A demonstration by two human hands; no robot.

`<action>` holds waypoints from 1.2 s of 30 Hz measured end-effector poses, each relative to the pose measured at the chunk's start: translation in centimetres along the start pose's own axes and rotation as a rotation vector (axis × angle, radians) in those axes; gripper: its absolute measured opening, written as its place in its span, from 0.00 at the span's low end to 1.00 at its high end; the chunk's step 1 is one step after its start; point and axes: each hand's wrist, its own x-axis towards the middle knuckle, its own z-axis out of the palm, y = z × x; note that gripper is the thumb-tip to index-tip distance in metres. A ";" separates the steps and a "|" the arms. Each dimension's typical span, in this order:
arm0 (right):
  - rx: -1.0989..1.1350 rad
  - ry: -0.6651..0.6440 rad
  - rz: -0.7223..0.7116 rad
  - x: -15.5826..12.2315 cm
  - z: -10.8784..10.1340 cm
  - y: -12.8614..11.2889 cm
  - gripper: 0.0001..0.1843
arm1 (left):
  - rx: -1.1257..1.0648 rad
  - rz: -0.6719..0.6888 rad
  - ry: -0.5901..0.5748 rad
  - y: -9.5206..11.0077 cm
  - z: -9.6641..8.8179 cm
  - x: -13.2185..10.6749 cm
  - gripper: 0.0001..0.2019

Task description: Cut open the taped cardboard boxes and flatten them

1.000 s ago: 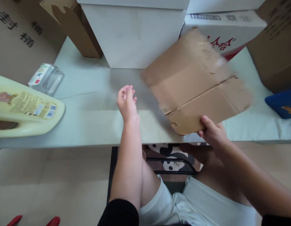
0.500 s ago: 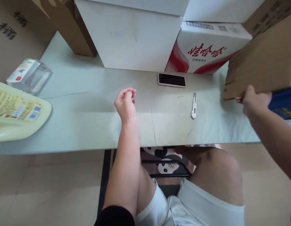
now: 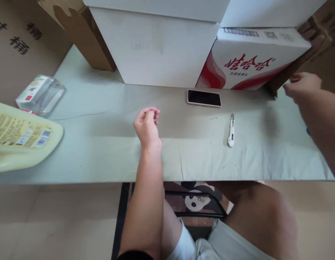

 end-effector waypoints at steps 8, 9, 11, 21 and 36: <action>-0.097 -0.121 -0.024 -2.2 -1.3 -1.0 0.27 | -0.018 -0.008 -0.012 0.3 -0.2 -0.3 0.03; -0.117 -0.138 -0.053 -2.5 -1.5 -1.2 0.24 | -0.029 -0.012 -0.007 0.4 -0.3 -0.3 0.03; -0.147 -0.167 -0.136 -3.4 -1.7 -1.8 0.16 | -0.058 -0.015 0.010 0.6 -0.5 -0.4 0.03; -0.028 -0.179 -0.941 -13.7 2.3 -12.6 0.13 | -0.177 -0.071 0.086 2.1 -3.1 0.0 0.04; 0.510 -0.261 -1.324 -26.4 6.1 -51.2 0.26 | -0.556 -0.399 0.160 4.4 -6.1 3.4 0.09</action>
